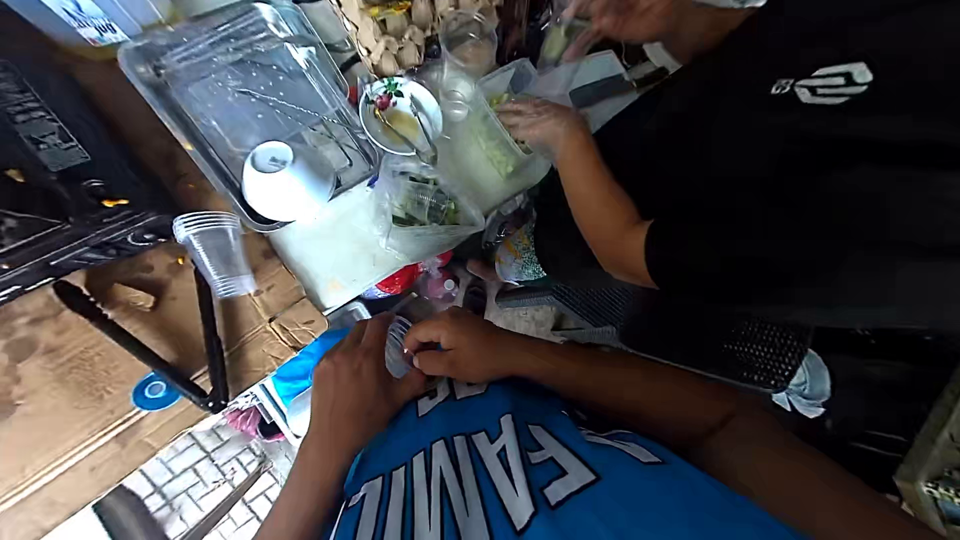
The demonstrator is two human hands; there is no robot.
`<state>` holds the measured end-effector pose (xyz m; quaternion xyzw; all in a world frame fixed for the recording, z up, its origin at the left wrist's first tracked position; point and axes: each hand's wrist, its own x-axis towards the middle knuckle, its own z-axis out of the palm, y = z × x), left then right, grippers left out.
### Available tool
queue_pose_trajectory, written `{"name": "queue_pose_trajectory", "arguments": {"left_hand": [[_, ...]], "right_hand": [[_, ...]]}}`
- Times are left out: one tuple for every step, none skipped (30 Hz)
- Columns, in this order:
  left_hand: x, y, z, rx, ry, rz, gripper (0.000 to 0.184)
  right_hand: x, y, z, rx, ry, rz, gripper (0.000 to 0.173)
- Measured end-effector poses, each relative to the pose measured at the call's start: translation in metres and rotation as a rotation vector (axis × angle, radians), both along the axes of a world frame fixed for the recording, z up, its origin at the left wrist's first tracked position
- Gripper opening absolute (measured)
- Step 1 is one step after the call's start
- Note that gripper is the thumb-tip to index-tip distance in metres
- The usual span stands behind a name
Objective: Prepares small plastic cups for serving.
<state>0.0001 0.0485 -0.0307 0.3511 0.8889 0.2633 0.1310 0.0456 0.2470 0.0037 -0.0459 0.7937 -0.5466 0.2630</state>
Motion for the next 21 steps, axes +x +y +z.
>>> {"name": "queue_pose_trajectory", "arguments": {"left_hand": [[0.0,0.001,-0.001,-0.009,-0.006,-0.005,0.074],[0.0,0.002,-0.003,-0.018,-0.016,-0.012,0.075],[0.001,0.003,-0.005,-0.027,-0.028,-0.017,0.075],[0.001,0.002,-0.006,-0.034,-0.043,-0.019,0.076],[0.001,0.0,-0.007,-0.047,-0.068,-0.016,0.076],[0.0,-0.003,-0.008,-0.055,-0.1,-0.01,0.076],[-0.001,-0.006,-0.009,-0.051,-0.132,0.002,0.074],[-0.001,-0.009,-0.011,-0.038,-0.171,0.022,0.072],[-0.002,-0.014,-0.014,-0.028,-0.213,0.051,0.071],[-0.003,-0.019,-0.016,-0.029,-0.254,0.079,0.071],[-0.004,-0.024,-0.019,-0.035,-0.287,0.102,0.071],[-0.004,-0.029,-0.022,-0.035,-0.313,0.123,0.071],[-0.004,-0.033,-0.025,-0.034,-0.33,0.143,0.072],[-0.004,-0.036,-0.027,-0.036,-0.339,0.157,0.074],[-0.004,-0.038,-0.029,-0.04,-0.343,0.168,0.075],[-0.003,-0.04,-0.03,-0.036,-0.341,0.178,0.077],[-0.003,-0.04,-0.03,-0.028,-0.333,0.189,0.079],[-0.002,-0.041,-0.03,-0.018,-0.322,0.2,0.081],[-0.003,-0.043,-0.029,-0.013,-0.309,0.211,0.082],[-0.003,-0.044,-0.028,-0.013,-0.304,0.221,0.082],[-0.004,-0.045,-0.027,-0.014,-0.298,0.231,0.083]], "right_hand": [[0.003,-0.001,-0.003,-0.002,-0.022,-0.038,0.023],[0.006,0.0,-0.004,-0.001,-0.051,-0.076,0.024],[0.01,0.001,-0.004,0.001,-0.077,-0.116,0.025],[0.013,0.002,-0.004,0.003,-0.086,-0.169,0.026],[0.016,0.004,-0.004,0.015,-0.077,-0.235,0.025],[0.018,0.007,-0.003,0.03,-0.06,-0.294,0.023],[0.019,0.013,-0.001,0.051,-0.044,-0.345,0.02],[0.02,0.022,0.001,0.078,-0.022,-0.396,0.018],[0.02,0.032,0.002,0.111,0.006,-0.459,0.017],[0.017,0.045,0.001,0.141,0.05,-0.535,0.018],[0.013,0.058,0.0,0.157,0.096,-0.621,0.019],[0.007,0.072,-0.001,0.168,0.147,-0.707,0.019],[-0.001,0.086,-0.003,0.174,0.197,-0.78,0.02],[-0.011,0.098,-0.005,0.178,0.242,-0.84,0.02],[-0.022,0.108,-0.008,0.183,0.287,-0.884,0.02],[-0.034,0.116,-0.012,0.192,0.324,-0.915,0.02],[-0.047,0.121,-0.016,0.204,0.355,-0.93,0.02],[-0.062,0.124,-0.021,0.227,0.372,-0.924,0.02],[-0.077,0.126,-0.027,0.274,0.375,-0.897,0.022],[-0.093,0.127,-0.033,0.329,0.366,-0.85,0.024],[-0.107,0.126,-0.038,0.386,0.338,-0.793,0.026]]}}
